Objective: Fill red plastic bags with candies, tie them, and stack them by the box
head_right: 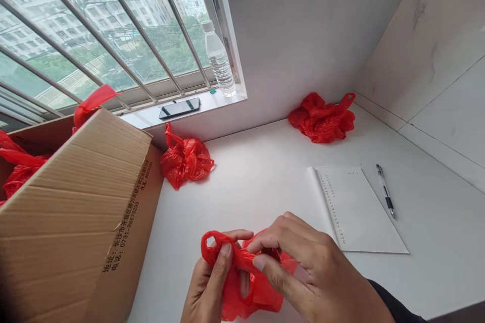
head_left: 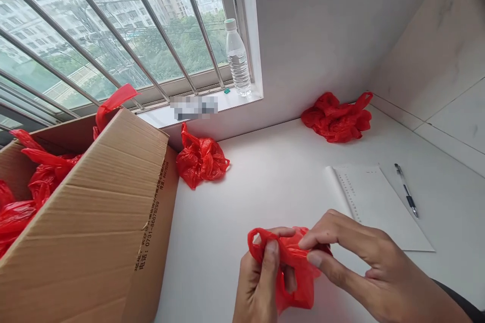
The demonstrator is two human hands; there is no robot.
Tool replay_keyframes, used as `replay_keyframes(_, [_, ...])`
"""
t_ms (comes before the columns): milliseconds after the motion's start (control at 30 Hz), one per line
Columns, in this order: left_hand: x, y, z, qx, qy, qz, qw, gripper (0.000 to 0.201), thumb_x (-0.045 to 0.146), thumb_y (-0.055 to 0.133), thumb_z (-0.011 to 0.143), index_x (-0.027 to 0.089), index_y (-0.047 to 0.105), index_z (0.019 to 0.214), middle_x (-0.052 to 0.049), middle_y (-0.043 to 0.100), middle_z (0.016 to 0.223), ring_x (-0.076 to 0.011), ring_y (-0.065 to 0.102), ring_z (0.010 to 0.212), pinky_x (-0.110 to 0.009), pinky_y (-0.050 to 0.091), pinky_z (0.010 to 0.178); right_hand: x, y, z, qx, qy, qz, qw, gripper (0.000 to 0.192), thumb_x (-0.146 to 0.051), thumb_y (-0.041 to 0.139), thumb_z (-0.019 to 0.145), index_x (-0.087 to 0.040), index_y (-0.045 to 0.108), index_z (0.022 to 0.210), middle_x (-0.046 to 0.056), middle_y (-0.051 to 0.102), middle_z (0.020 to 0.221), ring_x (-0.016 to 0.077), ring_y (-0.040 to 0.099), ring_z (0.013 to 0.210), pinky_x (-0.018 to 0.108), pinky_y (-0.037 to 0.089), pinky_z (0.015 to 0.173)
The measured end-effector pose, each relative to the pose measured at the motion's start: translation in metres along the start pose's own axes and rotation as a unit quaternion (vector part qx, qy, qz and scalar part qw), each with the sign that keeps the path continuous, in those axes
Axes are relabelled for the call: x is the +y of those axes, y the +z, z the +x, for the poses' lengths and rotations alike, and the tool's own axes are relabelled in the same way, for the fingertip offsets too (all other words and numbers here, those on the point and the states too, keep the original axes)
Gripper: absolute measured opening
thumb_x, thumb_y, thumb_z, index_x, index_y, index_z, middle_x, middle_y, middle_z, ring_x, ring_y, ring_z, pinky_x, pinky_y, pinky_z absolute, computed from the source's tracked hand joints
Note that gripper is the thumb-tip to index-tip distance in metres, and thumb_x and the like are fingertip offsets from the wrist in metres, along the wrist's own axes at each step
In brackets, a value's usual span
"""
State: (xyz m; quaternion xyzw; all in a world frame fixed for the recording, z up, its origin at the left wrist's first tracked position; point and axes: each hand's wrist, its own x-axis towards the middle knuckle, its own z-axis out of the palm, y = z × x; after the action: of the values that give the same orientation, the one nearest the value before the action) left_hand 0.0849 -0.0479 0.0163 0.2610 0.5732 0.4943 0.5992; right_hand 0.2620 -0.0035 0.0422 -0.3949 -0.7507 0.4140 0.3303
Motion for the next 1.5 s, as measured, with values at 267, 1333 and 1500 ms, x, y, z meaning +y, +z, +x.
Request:
replay_keyframes(267, [0.011,-0.005,0.010,-0.135,0.027,-0.027,0.990,0.024,0.041,0.074,0.087,0.020,0.067,0.093,-0.002,0.063,0.080,-0.0131,0.056,0.069,-0.026,0.046,0.068,0.002,0.009,-0.002,-0.060,0.122,0.124,0.983,0.010,-0.025,0.063,0.095,-0.030,0.071,0.100,-0.006,0.070,0.086,0.0100,0.066,0.076,0.018,0.054,0.071])
replay_keyframes(1333, [-0.039,-0.031,0.037,-0.057,0.529,0.319,0.784,0.044,-0.006,0.066,0.083,0.015,0.058,0.121,-0.007,0.066,0.107,-0.0142,0.065,0.097,-0.023,0.056,0.074,0.048,0.019,0.013,-0.069,0.117,0.134,0.982,0.009,-0.027,0.051,0.101,-0.024,0.059,0.100,-0.001,0.063,0.101,0.0132,0.060,0.090,0.028,0.048,0.081])
replay_keyframes(1500, [-0.038,-0.036,0.030,-0.082,0.515,0.372,0.768,0.054,-0.003,0.058,0.091,0.012,0.056,0.143,-0.012,0.067,0.118,-0.0175,0.063,0.106,-0.029,0.055,0.086,0.049,0.020,0.008,-0.025,0.145,0.148,0.978,0.011,-0.035,0.049,0.103,-0.027,0.057,0.103,0.000,0.062,0.108,0.0148,0.062,0.093,0.030,0.050,0.083])
